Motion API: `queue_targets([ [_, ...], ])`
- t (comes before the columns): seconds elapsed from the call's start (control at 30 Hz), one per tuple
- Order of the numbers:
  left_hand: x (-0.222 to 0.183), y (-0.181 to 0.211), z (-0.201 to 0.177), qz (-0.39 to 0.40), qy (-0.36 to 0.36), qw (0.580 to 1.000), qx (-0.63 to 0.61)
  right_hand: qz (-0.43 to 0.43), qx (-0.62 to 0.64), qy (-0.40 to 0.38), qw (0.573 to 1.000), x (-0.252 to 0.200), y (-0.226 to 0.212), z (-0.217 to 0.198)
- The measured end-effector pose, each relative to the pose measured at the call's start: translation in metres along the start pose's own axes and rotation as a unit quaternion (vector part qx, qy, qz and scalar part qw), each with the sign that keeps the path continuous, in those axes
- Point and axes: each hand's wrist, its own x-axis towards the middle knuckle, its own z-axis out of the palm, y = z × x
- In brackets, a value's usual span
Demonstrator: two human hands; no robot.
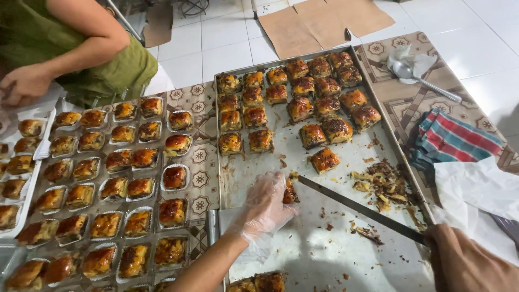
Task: Transferring small baked pastries from a large baking tray into individual paper liners on a display tray using a metal spatula.
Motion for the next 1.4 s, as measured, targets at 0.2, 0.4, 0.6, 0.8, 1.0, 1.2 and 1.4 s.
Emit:
queue_targets([
  [0.2,-0.022,0.034,-0.044,0.022,0.003,0.999,-0.036,0.009,0.151,-0.037,0.988,-0.027,-0.026,-0.034],
  [0.4,-0.022,0.033,-0.047,-0.016,-0.02,0.999,-0.038,-0.074,0.091,0.046,0.992,-0.036,-0.046,0.011],
  [0.6,-0.019,0.029,-0.038,-0.013,-0.021,0.999,-0.023,-0.143,0.055,0.151,0.977,-0.029,-0.048,0.062],
  [0.8,-0.018,0.026,-0.036,0.007,-0.002,1.0,-0.011,-0.21,0.048,0.156,0.964,-0.031,-0.028,0.109],
  [1.0,-0.022,0.027,-0.037,0.011,0.009,1.0,-0.025,-0.032,0.04,-0.071,0.996,-0.035,0.024,0.046],
  [1.2,-0.024,0.022,-0.029,0.041,0.048,0.997,-0.033,-0.034,0.02,-0.036,0.999,-0.01,-0.006,-0.043],
  [1.4,-0.04,0.011,-0.029,0.055,0.009,0.995,-0.079,-0.083,0.147,-0.041,0.985,0.048,-0.048,-0.099],
])
